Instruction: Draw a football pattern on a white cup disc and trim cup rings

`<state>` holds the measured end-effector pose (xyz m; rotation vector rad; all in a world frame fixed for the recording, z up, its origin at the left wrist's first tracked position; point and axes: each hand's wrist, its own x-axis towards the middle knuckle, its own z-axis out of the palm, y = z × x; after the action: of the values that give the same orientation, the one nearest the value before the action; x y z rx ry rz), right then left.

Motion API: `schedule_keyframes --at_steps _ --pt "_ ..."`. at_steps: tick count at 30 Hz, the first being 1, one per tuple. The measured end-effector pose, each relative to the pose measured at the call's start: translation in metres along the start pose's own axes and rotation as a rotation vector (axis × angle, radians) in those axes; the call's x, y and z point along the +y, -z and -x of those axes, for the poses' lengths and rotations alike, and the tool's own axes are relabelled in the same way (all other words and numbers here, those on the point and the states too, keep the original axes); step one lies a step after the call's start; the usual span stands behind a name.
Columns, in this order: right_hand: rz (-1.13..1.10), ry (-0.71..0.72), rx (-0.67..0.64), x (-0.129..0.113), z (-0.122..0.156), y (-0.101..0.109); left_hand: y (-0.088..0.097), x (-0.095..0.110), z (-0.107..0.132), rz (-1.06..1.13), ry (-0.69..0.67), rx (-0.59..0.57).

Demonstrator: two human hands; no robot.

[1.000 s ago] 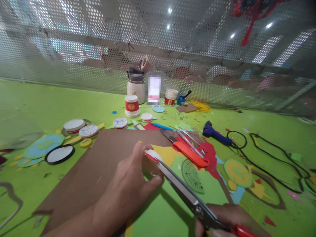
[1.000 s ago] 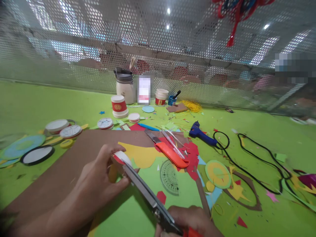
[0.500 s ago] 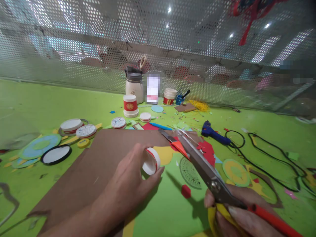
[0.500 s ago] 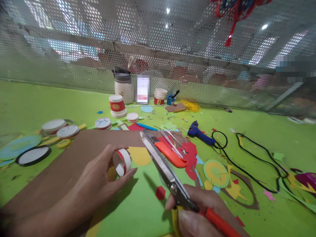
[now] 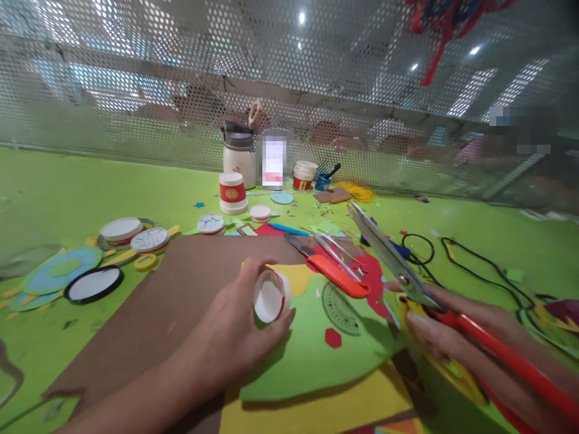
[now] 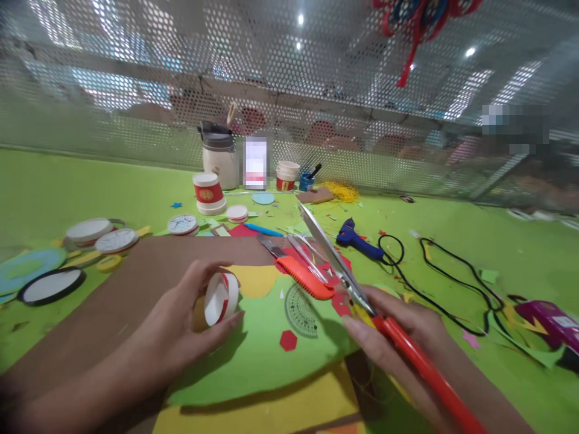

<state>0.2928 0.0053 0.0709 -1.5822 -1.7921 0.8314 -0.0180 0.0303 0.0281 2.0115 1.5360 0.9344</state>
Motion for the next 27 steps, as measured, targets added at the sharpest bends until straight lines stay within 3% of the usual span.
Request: schedule_keyframes --at_steps 3,6,8,10,12,17,19,22,24,27 --pt "0.227 0.055 0.108 0.005 -0.003 0.014 0.004 0.006 -0.001 0.114 0.077 -0.054" --pt "0.441 0.152 0.199 0.009 -0.011 0.005 0.005 0.006 -0.003 0.247 0.049 -0.174" --pt "0.565 0.176 0.15 0.012 -0.017 -0.013 0.005 0.003 -0.006 0.34 0.033 -0.249" --pt "0.702 0.148 -0.006 0.014 -0.021 -0.034 0.004 0.0 -0.008 0.425 0.036 -0.294" --pt "0.794 0.195 -0.071 0.016 -0.021 -0.05 0.004 -0.002 -0.01 0.477 0.033 -0.309" --pt "0.903 0.334 -0.157 0.009 -0.012 -0.05 0.007 -0.003 -0.012 0.433 0.004 -0.329" --pt "0.849 0.418 -0.125 -0.003 -0.011 -0.043 0.008 -0.004 -0.013 0.405 -0.003 -0.361" --pt "0.49 0.527 -0.075 -0.027 -0.012 -0.042 0.005 -0.007 -0.012 0.359 -0.016 -0.35" --pt "0.336 0.568 -0.089 -0.043 -0.015 -0.049 0.001 -0.009 -0.01 0.281 -0.069 -0.292" --pt "0.295 0.626 -0.096 -0.055 -0.02 -0.065 -0.005 -0.012 -0.007 0.179 -0.183 -0.212"
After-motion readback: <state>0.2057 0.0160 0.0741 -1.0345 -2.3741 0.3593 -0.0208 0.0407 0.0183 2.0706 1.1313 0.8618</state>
